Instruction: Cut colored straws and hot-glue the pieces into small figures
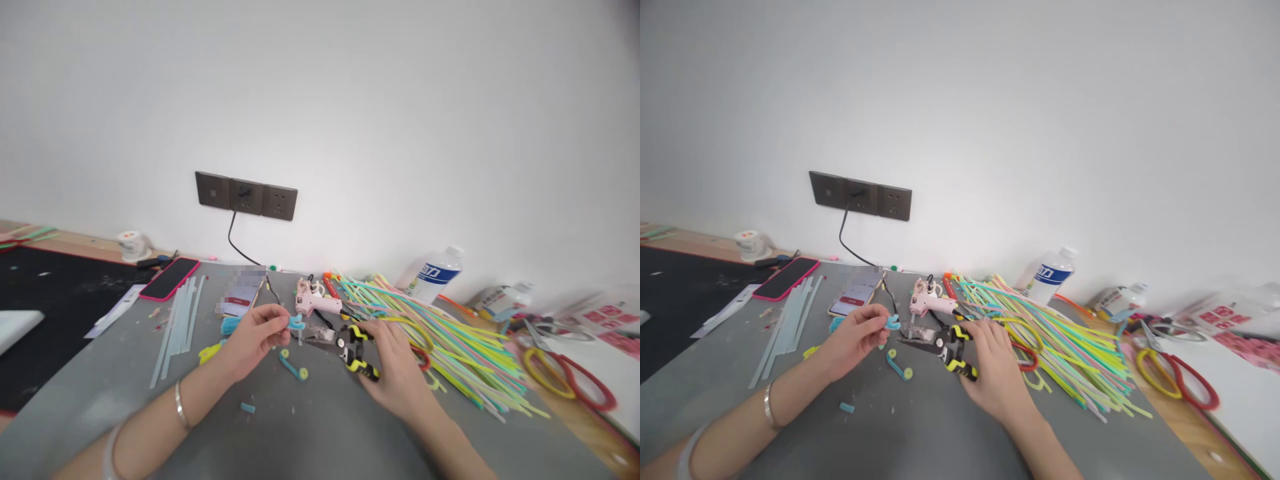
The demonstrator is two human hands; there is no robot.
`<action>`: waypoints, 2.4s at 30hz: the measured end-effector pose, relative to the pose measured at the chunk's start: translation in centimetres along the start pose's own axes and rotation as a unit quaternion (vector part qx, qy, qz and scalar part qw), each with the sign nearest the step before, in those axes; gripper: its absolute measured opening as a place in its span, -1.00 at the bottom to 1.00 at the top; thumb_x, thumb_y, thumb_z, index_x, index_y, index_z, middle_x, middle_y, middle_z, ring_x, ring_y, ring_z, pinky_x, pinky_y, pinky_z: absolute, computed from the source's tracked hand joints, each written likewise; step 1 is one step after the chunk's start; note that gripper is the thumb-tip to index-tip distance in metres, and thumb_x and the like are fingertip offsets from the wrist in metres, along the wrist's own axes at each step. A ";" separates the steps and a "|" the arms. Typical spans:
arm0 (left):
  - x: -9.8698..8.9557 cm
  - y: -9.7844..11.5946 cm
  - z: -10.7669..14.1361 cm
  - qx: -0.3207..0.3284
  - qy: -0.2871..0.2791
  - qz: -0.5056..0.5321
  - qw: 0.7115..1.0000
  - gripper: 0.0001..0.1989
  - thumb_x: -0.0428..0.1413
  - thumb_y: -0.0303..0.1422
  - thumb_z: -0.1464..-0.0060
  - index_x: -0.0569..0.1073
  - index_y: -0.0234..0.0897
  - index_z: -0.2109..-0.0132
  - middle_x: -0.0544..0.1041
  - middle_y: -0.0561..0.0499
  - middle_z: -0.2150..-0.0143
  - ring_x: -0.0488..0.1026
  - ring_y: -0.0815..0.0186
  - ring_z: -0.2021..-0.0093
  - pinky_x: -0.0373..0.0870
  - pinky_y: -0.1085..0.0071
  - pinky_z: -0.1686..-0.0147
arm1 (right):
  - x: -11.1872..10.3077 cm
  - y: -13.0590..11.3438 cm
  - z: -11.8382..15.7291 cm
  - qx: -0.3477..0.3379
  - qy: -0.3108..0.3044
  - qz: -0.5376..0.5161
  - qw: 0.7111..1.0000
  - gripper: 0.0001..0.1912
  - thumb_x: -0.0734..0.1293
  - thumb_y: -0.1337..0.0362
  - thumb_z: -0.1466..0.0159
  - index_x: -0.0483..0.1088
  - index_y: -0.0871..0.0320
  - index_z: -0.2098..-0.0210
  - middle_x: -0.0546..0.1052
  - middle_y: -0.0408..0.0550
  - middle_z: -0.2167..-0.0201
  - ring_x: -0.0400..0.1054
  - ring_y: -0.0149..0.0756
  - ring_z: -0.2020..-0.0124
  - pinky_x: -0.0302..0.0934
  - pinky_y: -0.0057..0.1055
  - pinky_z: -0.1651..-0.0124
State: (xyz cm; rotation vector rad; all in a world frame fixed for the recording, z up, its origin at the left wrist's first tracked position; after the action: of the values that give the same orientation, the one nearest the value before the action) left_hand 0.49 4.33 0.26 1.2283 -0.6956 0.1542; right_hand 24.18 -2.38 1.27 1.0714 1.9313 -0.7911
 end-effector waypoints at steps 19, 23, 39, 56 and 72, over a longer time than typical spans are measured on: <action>-0.1 -0.1 0.0 0.011 -0.025 -0.089 0.996 -0.69 0.46 -0.20 0.25 0.59 -0.32 0.45 0.44 0.11 0.53 0.28 0.50 0.52 0.22 0.56 0.48 | 1.4 0.9 -0.5 -0.047 0.000 -0.058 0.997 -0.36 0.25 0.52 -0.02 0.18 0.19 -0.12 0.36 0.12 0.12 0.23 0.01 0.12 0.15 -0.11 0.10; -0.1 -0.2 -0.1 0.012 -0.025 -0.112 0.993 -0.69 0.44 -0.20 0.24 0.58 -0.33 0.45 0.43 0.10 0.54 0.26 0.48 0.51 0.19 0.54 0.47 | 1.2 0.9 -0.4 -0.051 0.003 -0.054 0.997 -0.38 0.25 0.51 -0.04 0.17 0.17 -0.12 0.36 0.11 0.12 0.23 0.01 0.12 0.14 -0.11 0.11; 0.4 -0.2 0.1 -0.012 -0.043 -0.142 0.989 -0.73 0.43 -0.25 0.27 0.58 -0.33 0.46 0.44 0.09 0.54 0.25 0.45 0.50 0.17 0.51 0.45 | 0.9 0.5 -0.5 -0.066 0.025 -0.050 0.996 -0.39 0.24 0.50 -0.05 0.17 0.16 -0.12 0.39 0.12 0.12 0.27 0.00 0.11 0.17 -0.10 0.10; 0.4 -0.4 0.1 -0.017 -0.063 -0.157 0.985 -0.76 0.40 -0.27 0.22 0.58 -0.33 0.44 0.44 0.08 0.51 0.26 0.44 0.48 0.16 0.50 0.43 | 0.7 0.5 -0.3 -0.075 0.027 -0.046 0.996 -0.44 0.23 0.50 -0.08 0.20 0.18 -0.09 0.41 0.11 0.15 0.29 -0.03 0.16 0.17 -0.16 0.14; 0.4 -0.6 0.2 -0.026 -0.072 -0.154 0.985 -0.75 0.38 -0.25 0.19 0.56 -0.34 0.44 0.43 0.08 0.52 0.25 0.43 0.49 0.18 0.48 0.44 | 0.5 0.3 -0.5 -0.079 0.037 -0.037 0.995 -0.41 0.24 0.45 -0.05 0.22 0.11 -0.09 0.42 0.06 0.19 0.32 -0.04 0.19 0.15 -0.17 0.16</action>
State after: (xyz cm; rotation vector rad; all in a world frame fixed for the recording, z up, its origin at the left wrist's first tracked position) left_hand 0.98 3.85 0.05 1.2891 -0.6218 -0.2104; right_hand 24.12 -1.67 1.00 0.9493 2.0702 -0.6335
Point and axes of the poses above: each hand's wrist, its own z-axis away from the middle knuckle, its own x-axis out of the palm, y = z × x, the point moved 4 cm from there along -z, towards the middle knuckle
